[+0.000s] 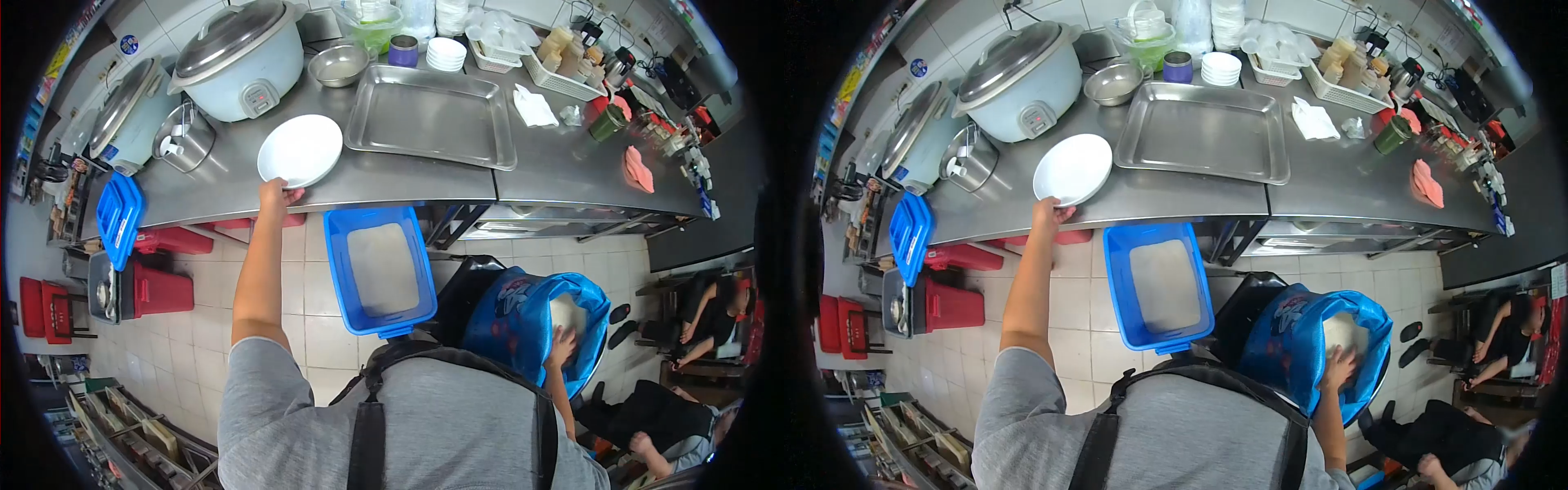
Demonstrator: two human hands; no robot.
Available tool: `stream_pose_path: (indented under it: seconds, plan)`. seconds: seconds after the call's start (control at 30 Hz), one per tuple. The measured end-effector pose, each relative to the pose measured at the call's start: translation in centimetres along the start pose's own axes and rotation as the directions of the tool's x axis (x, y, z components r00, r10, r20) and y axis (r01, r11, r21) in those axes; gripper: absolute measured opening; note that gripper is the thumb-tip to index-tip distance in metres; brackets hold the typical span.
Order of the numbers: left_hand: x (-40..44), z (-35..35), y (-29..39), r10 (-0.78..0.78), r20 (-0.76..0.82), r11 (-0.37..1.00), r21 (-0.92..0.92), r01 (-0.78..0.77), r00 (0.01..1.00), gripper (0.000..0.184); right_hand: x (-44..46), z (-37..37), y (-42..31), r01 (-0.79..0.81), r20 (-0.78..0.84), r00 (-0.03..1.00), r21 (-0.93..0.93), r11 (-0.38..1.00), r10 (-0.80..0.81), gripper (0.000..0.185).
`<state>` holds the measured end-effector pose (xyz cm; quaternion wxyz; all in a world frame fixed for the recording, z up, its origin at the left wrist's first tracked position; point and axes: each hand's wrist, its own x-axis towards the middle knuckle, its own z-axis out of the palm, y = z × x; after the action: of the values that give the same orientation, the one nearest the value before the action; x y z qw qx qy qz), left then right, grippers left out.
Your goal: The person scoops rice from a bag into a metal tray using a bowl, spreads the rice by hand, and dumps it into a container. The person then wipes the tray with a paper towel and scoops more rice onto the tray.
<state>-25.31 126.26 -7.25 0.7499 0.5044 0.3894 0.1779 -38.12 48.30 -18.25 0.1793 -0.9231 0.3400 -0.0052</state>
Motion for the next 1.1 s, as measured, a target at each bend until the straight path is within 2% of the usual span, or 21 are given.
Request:
stream_pose_path:
  seconds: [0.03, 0.13, 0.23, 0.33, 0.37, 0.43, 0.5, 0.53, 0.6, 0.63, 0.73, 0.77, 0.8, 0.87, 0.93, 1.0, 1.07, 1.1]
  plan:
    - [-0.7, -1.1, 0.1, -0.004, 0.035, 1.0, 0.008, 0.004, 0.999, 0.039, 0.2, 1.0, 0.6, 0.0, -0.062, 0.998, -0.027, 1.0, -0.002, 0.069]
    - [-4.9, -4.0, 0.5, -0.045, 0.188, 0.998, 0.052, 0.036, 0.981, 0.034, 0.8, 1.6, 0.3, -0.025, -0.082, 0.996, -0.074, 0.997, 0.019, 0.069]
    - [-10.9, -4.2, 1.4, -0.182, 0.22, 0.98, -0.036, 0.195, 0.958, 0.03, 2.7, 2.3, 0.3, -0.002, -0.041, 0.999, 0.038, 0.999, 0.004, 0.068]
    - [-14.7, -3.2, 1.8, -0.158, 0.52, 0.916, -0.239, 0.321, 0.839, 0.027, 4.1, 2.8, 0.4, 0.006, -0.052, 0.999, 0.046, 0.999, -0.003, 0.068]
    - [-14.9, -3.2, 1.8, -0.105, 0.68, 0.892, -0.258, 0.371, 0.726, 0.035, 4.5, 2.8, 0.2, 0.006, -0.065, 0.998, 0.04, 0.999, -0.003, 0.068]
    - [-16.3, -1.3, 2.8, -0.113, 0.643, 0.898, -0.259, 0.355, 0.757, 0.043, 4.5, 2.1, -1.1, 0.003, -0.038, 0.999, 0.074, 0.997, 0.0, 0.068]
    - [-17.7, 0.9, 3.9, -0.121, 0.586, 0.935, -0.205, 0.291, 0.801, 0.059, 5.5, 2.0, -1.5, 0.031, -0.074, 0.997, 0.079, 0.996, -0.025, 0.068]
    - [-18.4, 1.7, 4.5, -0.092, 0.578, 0.967, -0.141, 0.211, 0.811, 0.06, 5.9, 2.6, -1.3, 0.058, -0.119, 0.992, 0.066, 0.996, -0.05, 0.067]
    - [-20.3, 4.6, 5.5, -0.043, 0.583, 0.999, 0.001, 0.053, 0.811, 0.064, 7.3, 2.4, -1.4, 0.008, -0.025, 1.0, 0.099, 0.995, -0.006, 0.067]
    - [-21.7, 6.3, 5.8, -0.01, 0.523, 0.998, 0.052, -0.02, 0.852, 0.069, 7.4, 2.2, -1.9, 0.005, -0.049, 0.999, 0.138, 0.99, 0.002, 0.067]
    - [-24.9, 12.0, 5.7, -0.007, 0.658, 0.983, 0.142, -0.115, 0.753, 0.073, 7.3, 0.8, -3.8, -0.037, -0.036, 0.998, 0.175, 0.984, 0.044, 0.066]
    - [-26.0, 13.7, 5.0, -0.037, 0.652, 0.974, 0.193, -0.118, 0.758, 0.072, 8.0, 1.7, -3.1, -0.02, -0.122, 0.991, 0.205, 0.979, 0.045, 0.065]
    - [-26.6, 15.9, 4.2, -0.109, 0.706, 0.973, 0.221, -0.072, 0.7, 0.072, 8.6, 2.6, -2.6, 0.005, -0.203, 0.978, 0.225, 0.974, 0.041, 0.063]
    - [-27.8, 19.8, 2.4, -0.231, 0.783, 0.961, 0.278, 0.008, 0.578, 0.071, 7.7, -0.3, -4.8, 0.075, -0.298, 0.954, 0.309, 0.948, 0.022, 0.058]
    - [-30.8, 24.7, 0.6, -0.299, 0.786, 0.934, 0.356, -0.001, 0.541, 0.07, 8.7, -1.4, -4.1, 0.124, -0.256, 0.967, 0.426, 0.896, -0.012, 0.053]
    - [-33.2, 29.5, -1.9, -0.316, 0.84, 0.924, 0.377, -0.056, 0.442, 0.068, 9.8, -1.8, -3.2, 0.122, -0.174, 0.984, 0.572, 0.811, -0.025, 0.048]
    - [-35.6, 34.4, -3.7, -0.374, 0.858, 0.847, 0.471, -0.248, 0.352, 0.063, 10.7, -1.8, -1.7, 0.047, -0.041, 0.999, 0.722, 0.69, -0.025, 0.043]
    - [-37.3, 36.9, -4.4, -0.399, 0.855, 0.773, 0.508, -0.381, 0.332, 0.06, 10.9, -2.6, -1.3, -0.015, 0.044, 0.998, 0.831, 0.556, -0.039, 0.041]
